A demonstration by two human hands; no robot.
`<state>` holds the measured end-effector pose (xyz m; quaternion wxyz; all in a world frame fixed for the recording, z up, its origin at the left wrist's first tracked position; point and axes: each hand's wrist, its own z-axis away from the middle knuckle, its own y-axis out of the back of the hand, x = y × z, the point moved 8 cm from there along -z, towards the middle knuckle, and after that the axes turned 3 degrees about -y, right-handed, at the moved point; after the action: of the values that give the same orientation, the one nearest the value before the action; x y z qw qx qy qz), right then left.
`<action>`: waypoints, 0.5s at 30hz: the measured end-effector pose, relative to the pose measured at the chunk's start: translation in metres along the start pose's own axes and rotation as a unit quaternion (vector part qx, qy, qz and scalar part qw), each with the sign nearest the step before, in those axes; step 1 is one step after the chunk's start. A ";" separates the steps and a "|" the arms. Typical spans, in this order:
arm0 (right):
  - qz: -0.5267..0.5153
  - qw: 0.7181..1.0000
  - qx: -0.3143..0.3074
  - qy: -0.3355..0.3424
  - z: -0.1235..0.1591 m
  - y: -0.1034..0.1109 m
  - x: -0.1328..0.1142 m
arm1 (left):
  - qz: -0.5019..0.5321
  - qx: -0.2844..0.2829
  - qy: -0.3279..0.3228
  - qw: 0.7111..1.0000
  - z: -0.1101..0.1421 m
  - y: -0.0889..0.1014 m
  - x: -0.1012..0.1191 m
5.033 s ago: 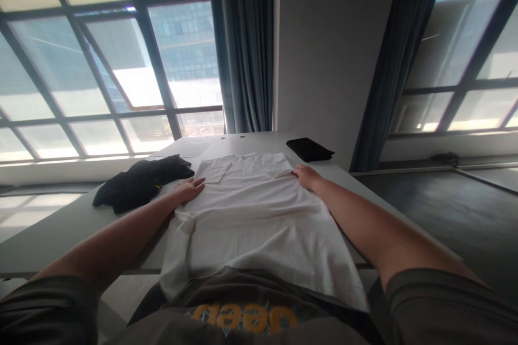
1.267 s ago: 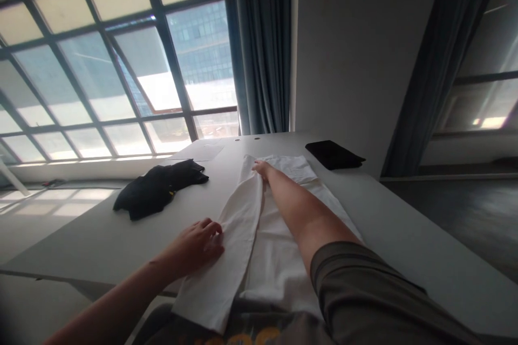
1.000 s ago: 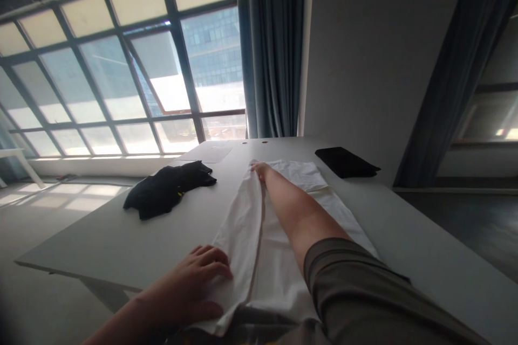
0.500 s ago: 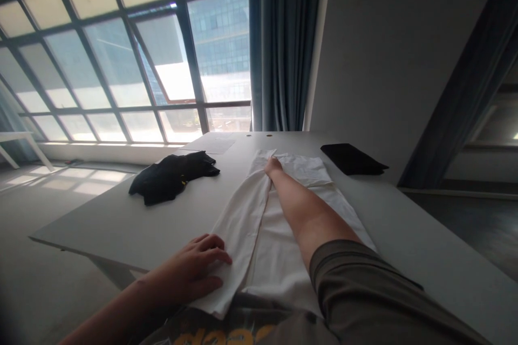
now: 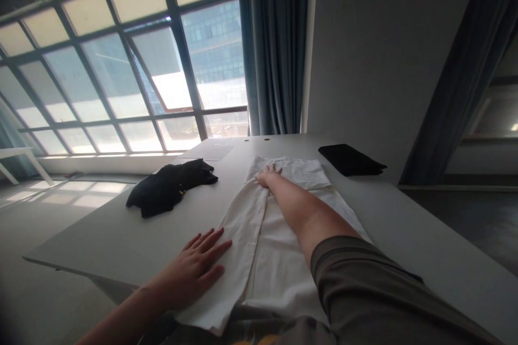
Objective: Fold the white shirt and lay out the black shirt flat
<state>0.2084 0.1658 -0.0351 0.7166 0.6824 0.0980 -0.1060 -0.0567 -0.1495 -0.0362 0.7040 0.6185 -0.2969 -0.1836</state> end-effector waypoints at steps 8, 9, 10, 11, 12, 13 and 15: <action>0.056 0.993 -0.075 0.067 0.003 -0.032 -0.043 | -0.020 0.007 0.022 1.000 0.008 -0.003 -0.021; 0.056 0.994 -0.074 0.052 -0.002 -0.031 -0.040 | -0.015 0.011 0.014 1.000 0.009 -0.004 -0.020; 0.055 0.995 -0.074 0.035 -0.008 -0.030 -0.036 | -0.009 0.017 0.006 1.000 0.011 -0.005 -0.019; 0.054 0.996 -0.075 0.018 -0.015 -0.029 -0.033 | -0.004 0.024 -0.002 1.000 0.012 -0.005 -0.017; 0.051 0.996 -0.076 0.004 -0.022 -0.027 -0.029 | 0.000 0.033 -0.011 0.999 0.015 -0.005 -0.016; 0.052 0.996 -0.077 -0.003 -0.029 -0.025 -0.026 | 0.003 0.041 -0.021 0.999 0.017 -0.004 -0.013; 0.057 0.995 -0.077 -0.005 -0.040 -0.021 -0.022 | 0.004 0.051 -0.052 0.997 0.022 -0.002 -0.007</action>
<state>0.1818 0.2056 -0.0508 0.7726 0.6288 0.0633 -0.0604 -0.0762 -0.1621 -0.0381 0.6561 0.6420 -0.3443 -0.1971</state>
